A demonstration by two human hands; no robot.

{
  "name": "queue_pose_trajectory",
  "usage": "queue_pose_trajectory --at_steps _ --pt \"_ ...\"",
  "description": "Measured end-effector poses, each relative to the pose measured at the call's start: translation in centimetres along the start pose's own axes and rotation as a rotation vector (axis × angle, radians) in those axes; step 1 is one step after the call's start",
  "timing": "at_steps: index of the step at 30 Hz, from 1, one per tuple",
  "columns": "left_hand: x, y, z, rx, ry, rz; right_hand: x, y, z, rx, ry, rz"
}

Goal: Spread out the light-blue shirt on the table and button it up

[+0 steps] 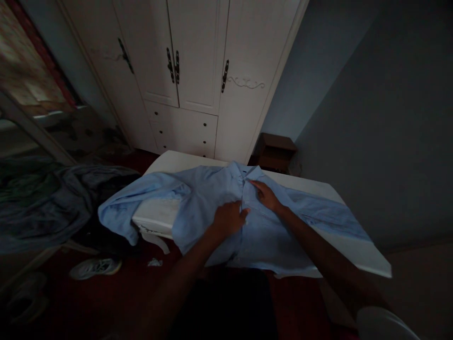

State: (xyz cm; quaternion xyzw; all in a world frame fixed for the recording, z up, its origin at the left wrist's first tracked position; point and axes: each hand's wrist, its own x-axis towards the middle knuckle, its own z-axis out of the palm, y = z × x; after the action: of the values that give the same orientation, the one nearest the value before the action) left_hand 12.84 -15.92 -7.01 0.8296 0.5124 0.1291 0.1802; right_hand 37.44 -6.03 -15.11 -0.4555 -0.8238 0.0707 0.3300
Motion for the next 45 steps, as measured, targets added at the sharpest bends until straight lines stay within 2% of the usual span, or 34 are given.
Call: queue_pose_trajectory --at_steps 3,7,12,17,21,23,26,31,35,40,45 --pt "2.9 -0.6 -1.1 -0.068 0.038 -0.027 -0.7 0.0 -0.4 0.007 -0.031 -0.115" --pt "7.1 -1.5 -1.0 -0.017 0.090 -0.022 0.6 -0.9 -0.9 -0.052 -0.077 -0.198" --pt "11.6 -2.4 -0.3 0.060 0.046 -0.010 3.7 -2.0 -1.6 -0.177 -0.172 -0.292" --pt "14.2 -3.6 0.0 0.078 -0.035 0.040 5.7 -2.1 -2.5 -0.386 -0.270 -0.328" --pt "15.0 -4.8 -0.1 0.054 -0.119 0.141 5.9 -1.5 -2.8 -0.467 -0.242 -0.403" --pt "15.3 -5.4 -0.1 0.034 -0.156 0.201 5.6 -1.0 -2.7 -0.445 -0.231 -0.431" --pt "15.6 -6.0 0.1 -0.005 -0.175 0.265 5.2 -0.4 -2.3 -0.384 -0.281 -0.455" --pt "15.8 -5.6 0.1 -0.005 -0.140 0.214 5.0 0.1 -2.0 -0.323 -0.364 -0.433" --pt "16.1 -5.3 0.1 -0.111 -0.119 0.262 5.3 0.4 -2.1 -0.255 -0.288 -0.509" --pt "16.2 -5.9 1.2 -0.246 -0.091 0.268 5.3 0.5 -1.8 -0.236 -0.161 -0.556" --pt "15.8 -6.1 2.0 -0.336 -0.036 0.230 4.9 0.5 -1.6 -0.221 -0.154 -0.523"
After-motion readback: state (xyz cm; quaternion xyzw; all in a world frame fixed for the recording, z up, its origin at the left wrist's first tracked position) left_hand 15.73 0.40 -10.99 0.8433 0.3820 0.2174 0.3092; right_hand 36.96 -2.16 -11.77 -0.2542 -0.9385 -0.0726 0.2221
